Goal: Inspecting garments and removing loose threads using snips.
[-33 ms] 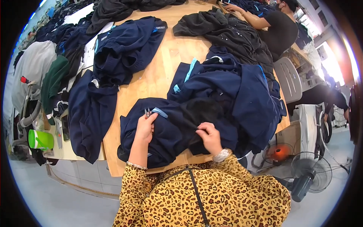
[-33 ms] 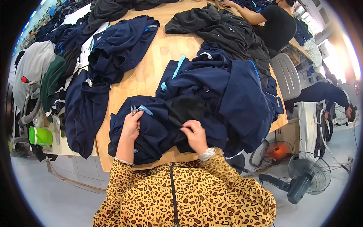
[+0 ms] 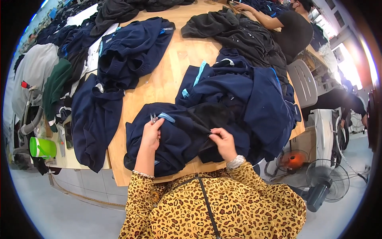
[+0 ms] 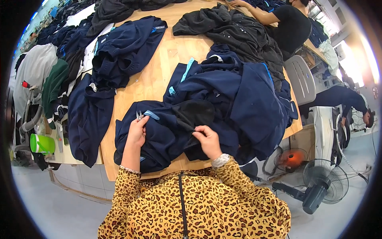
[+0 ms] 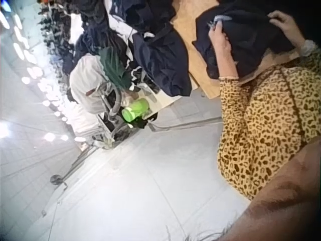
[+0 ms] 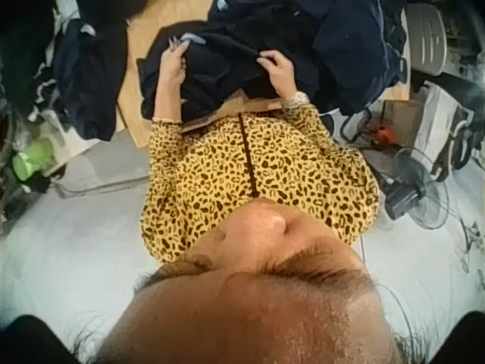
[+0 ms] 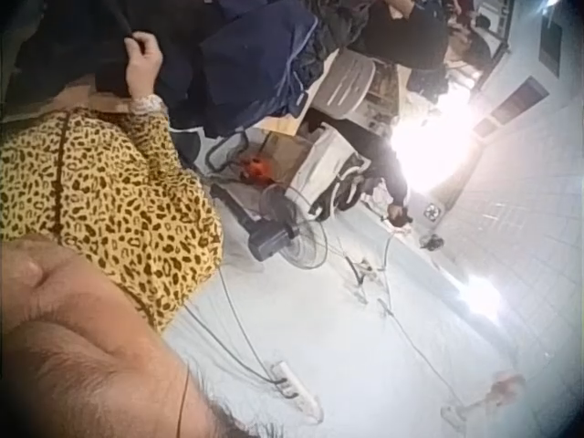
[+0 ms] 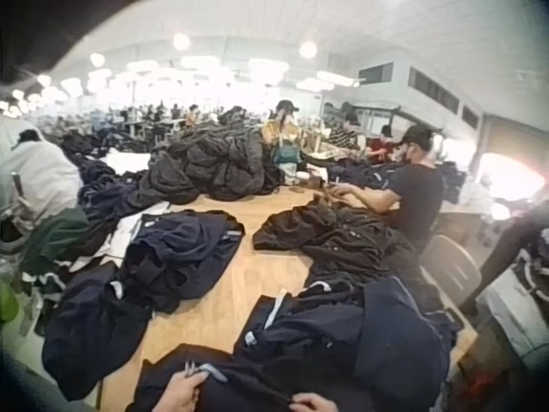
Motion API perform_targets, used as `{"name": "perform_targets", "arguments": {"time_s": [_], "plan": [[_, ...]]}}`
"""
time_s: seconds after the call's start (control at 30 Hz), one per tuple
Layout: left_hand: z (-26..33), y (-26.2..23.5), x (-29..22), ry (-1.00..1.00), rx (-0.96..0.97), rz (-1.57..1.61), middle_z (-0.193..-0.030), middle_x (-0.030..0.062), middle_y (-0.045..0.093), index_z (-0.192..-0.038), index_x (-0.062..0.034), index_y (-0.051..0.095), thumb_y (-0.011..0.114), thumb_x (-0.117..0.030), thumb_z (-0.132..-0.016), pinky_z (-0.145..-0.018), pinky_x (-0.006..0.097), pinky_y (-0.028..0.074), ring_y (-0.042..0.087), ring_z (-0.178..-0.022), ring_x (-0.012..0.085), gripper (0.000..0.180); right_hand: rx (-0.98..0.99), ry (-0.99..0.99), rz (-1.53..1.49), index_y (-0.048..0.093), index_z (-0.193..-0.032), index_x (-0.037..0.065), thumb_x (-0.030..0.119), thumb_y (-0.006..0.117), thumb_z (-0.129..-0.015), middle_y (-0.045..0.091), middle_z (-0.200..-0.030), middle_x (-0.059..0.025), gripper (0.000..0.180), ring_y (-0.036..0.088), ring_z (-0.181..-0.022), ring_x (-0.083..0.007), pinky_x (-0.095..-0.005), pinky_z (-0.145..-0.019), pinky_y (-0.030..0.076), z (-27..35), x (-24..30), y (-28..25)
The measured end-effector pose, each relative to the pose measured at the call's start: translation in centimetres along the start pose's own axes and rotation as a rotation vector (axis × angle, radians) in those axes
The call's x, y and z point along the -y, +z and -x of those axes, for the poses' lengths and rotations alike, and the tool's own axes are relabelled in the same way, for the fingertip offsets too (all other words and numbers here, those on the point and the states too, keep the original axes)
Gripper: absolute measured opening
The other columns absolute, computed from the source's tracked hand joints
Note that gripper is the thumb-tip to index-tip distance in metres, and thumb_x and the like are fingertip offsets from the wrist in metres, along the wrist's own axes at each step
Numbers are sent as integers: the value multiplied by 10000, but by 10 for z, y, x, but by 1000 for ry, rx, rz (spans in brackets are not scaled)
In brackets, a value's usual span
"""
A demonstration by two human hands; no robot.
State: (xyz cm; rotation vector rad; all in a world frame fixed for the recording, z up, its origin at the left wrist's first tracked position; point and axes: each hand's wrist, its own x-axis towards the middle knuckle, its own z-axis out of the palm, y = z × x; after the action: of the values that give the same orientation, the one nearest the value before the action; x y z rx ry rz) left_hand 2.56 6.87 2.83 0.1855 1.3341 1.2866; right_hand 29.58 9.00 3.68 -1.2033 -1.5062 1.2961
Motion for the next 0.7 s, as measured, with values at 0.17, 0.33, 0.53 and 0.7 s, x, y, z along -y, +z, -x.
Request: {"name": "perform_targets", "arguments": {"time_s": [0.17,0.33,0.53,0.7], "plan": [[-9,-5,4,-4,-13,44,-566,-94,457,-752,-160,533,633,-176,-861,-353,161,264,370,-404,15,149,85,277,-324,613,-936,18,4,625,-842,597,-858,23,96,534,-790,-48,-187,-743,427,-6,-1,-21],[-1,-1,-2,-47,-79,-88,-626,-17,498,-906,-107,601,660,-149,-834,-416,231,337,431,-463,87,102,24,240,-248,601,-899,21,26,625,-851,564,-805,34,54,499,-731,-34,-171,-668,409,-8,-5,-6],[55,30,13,788,-154,-921,-975,144,564,-1101,-32,533,672,-159,-806,-644,364,506,617,-759,313,350,-108,175,-198,587,-905,12,50,631,-848,571,-834,-14,81,522,-702,-71,-212,-631,444,-11,13,4],[61,36,44,556,-71,-1309,-908,191,618,-1202,-45,454,685,-203,-785,-678,438,508,622,-801,376,502,13,-437,744,592,-941,27,215,773,-696,538,-895,-127,358,554,-773,-281,-328,-672,467,6,22,36]]}}
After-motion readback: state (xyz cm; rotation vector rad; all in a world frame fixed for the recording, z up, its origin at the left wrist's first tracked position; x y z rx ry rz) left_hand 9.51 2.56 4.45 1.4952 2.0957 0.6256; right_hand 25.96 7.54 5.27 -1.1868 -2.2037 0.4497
